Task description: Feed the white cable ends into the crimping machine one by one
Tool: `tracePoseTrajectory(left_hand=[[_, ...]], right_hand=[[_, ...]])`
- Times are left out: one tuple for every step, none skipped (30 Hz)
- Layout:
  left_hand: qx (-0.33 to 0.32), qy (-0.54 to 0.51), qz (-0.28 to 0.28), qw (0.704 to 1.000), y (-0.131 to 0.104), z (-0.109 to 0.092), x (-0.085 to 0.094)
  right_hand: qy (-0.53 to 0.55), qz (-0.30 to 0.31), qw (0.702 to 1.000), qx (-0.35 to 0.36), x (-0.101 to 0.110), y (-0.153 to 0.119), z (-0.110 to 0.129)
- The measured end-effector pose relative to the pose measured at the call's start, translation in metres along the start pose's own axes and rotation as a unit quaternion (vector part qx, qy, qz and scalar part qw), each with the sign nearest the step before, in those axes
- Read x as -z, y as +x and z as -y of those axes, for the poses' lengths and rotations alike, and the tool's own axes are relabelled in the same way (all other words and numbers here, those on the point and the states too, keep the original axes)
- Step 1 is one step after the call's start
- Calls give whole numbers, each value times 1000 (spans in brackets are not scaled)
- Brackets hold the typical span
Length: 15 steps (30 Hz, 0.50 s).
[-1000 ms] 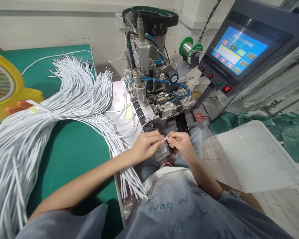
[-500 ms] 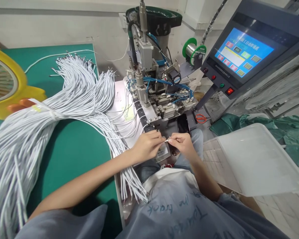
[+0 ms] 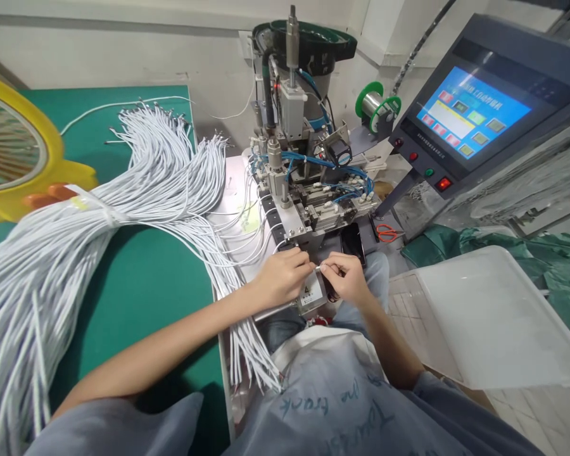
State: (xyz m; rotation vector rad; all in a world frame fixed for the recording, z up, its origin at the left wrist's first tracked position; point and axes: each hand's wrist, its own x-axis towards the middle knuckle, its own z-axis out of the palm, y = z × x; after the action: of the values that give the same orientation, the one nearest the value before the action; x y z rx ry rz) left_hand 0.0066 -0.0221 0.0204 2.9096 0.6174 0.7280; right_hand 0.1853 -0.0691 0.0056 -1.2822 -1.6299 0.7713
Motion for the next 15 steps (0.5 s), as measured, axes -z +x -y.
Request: tracePoseTrajectory(left_hand=[[23, -34, -11, 999, -1, -1, -3], [48, -73, -21, 996, -1, -1, -5], [72, -114, -30, 990, -2, -2, -8], [93, -152, -35, 983, -3, -2, -10], [108, -184, -35, 976, -4, -3, -11], [117, -204, -33, 971, -4, -2, -12], [120, -211, -27, 970, -4, -2, -12], [121, -202, -13, 972, -4, -1, -12], [120, -180, 11, 976, -4, 1, -12], [122, -149, 43, 980, -4, 3, -11], [125, -114, 79, 983, -3, 5, -11], [132, -78, 114, 982, -3, 6, -10], [140, -49, 146, 978, -2, 8, -10], [151, -26, 169, 974, -2, 9, -10], [163, -9, 185, 969, -1, 10, -11]], right_hand=[[16, -18, 1000, 3, -3, 0, -3], [31, -38, 999, 2, -7, 0, -5], [44, -58, 997, -3, -11, 0, -7], [56, -77, 995, -12, -16, -1, -10], [67, -94, 993, -22, -20, -2, -11], [77, -109, 990, -32, -24, -2, -13], [85, -122, 988, -38, -27, -3, -15], [89, -130, 987, -42, -30, -3, -17], [90, -133, 986, -45, -32, -2, -19], [89, -129, 986, -49, -33, 0, -22], [87, -119, 987, -57, -34, 1, -25], [86, -107, 988, -68, -35, 4, -29], [88, -97, 988, -81, -36, 6, -33], [94, -92, 987, -96, -37, 9, -37], [103, -92, 984, -112, -38, 11, -40]])
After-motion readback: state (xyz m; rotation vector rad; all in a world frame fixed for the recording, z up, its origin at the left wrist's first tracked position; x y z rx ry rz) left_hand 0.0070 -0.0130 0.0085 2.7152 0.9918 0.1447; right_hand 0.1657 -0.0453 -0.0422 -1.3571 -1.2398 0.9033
